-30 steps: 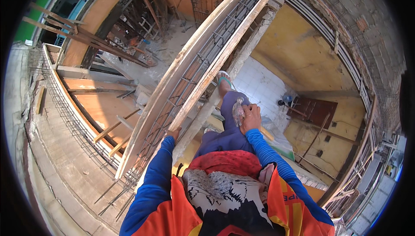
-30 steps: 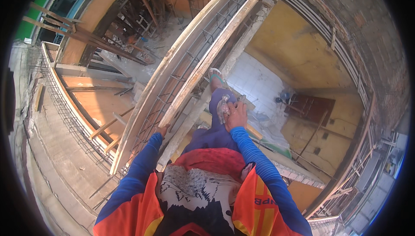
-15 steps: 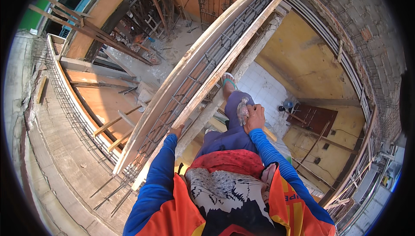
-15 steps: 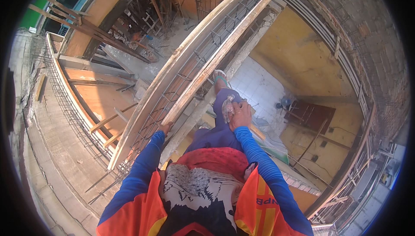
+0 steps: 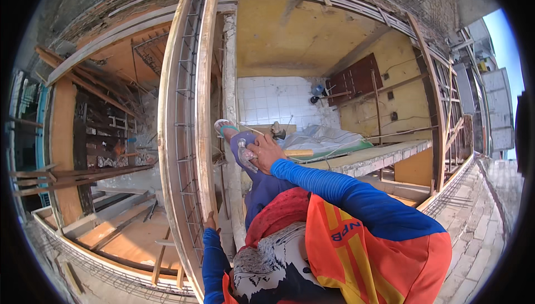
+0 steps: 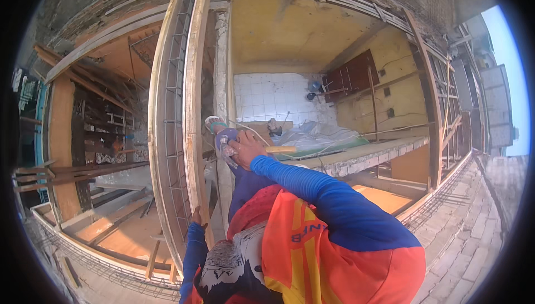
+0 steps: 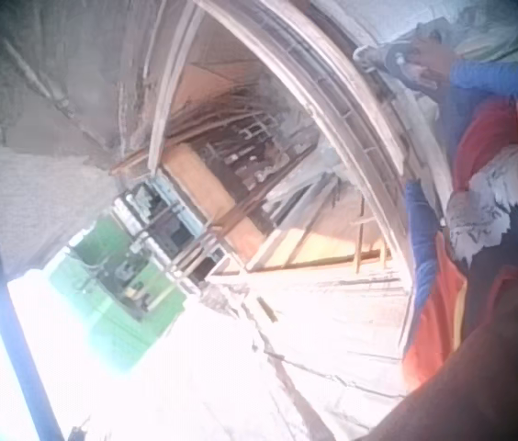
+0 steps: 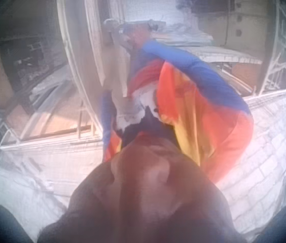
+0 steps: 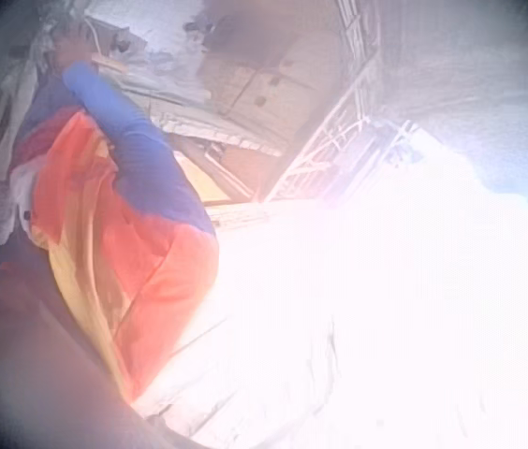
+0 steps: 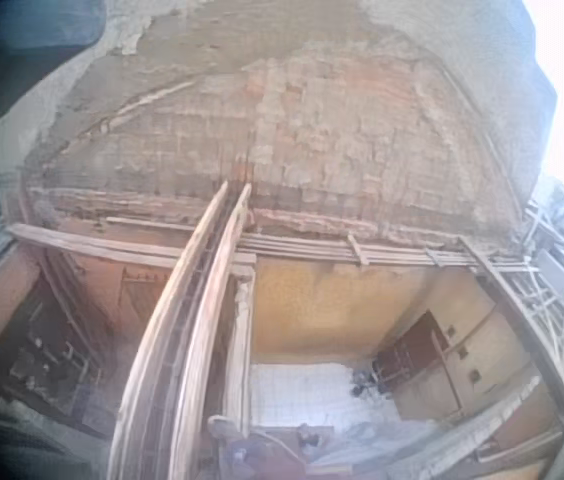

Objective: The person positions a long wooden plank over a rebar grid on a construction site. They then use a hammer to drive nails into the plank to secure it to the underlying structure.

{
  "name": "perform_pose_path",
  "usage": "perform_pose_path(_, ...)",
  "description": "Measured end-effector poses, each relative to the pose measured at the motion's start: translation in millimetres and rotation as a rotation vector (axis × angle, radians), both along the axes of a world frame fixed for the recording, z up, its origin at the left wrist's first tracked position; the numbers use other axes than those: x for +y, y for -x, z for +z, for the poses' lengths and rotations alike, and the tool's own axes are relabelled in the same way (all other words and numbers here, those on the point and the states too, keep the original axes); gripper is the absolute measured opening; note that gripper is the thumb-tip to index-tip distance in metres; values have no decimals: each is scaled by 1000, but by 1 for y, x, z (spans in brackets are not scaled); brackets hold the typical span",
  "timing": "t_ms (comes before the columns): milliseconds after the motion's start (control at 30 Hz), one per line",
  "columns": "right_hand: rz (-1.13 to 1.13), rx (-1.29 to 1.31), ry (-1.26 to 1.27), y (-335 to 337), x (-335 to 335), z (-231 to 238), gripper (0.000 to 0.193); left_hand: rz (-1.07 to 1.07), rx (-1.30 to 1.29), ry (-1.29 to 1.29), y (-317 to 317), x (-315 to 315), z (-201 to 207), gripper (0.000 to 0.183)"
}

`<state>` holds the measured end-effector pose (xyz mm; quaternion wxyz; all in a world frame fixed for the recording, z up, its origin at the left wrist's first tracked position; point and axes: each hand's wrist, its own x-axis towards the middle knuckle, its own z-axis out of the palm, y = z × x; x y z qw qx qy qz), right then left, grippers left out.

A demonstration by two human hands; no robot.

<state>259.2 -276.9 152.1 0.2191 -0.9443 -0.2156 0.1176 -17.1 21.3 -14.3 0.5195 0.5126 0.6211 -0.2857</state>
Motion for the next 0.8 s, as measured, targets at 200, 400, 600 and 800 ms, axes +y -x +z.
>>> perform_pose_path(200,-15,-6,-5,9,-11,3,40,50,8,124,10,12,-13,74)
perform_pose_path(400,-83,-2,-16,12,-11,-7,38,57,-47,318,22,29,-39,74)
perform_pose_path(600,-122,-59,-47,13,-11,-14,37,-21,-68,113,24,7,-17,78)
perform_pose_path(800,-134,-73,-63,14,-8,-14,38,-66,-115,40,20,-10,0,83)
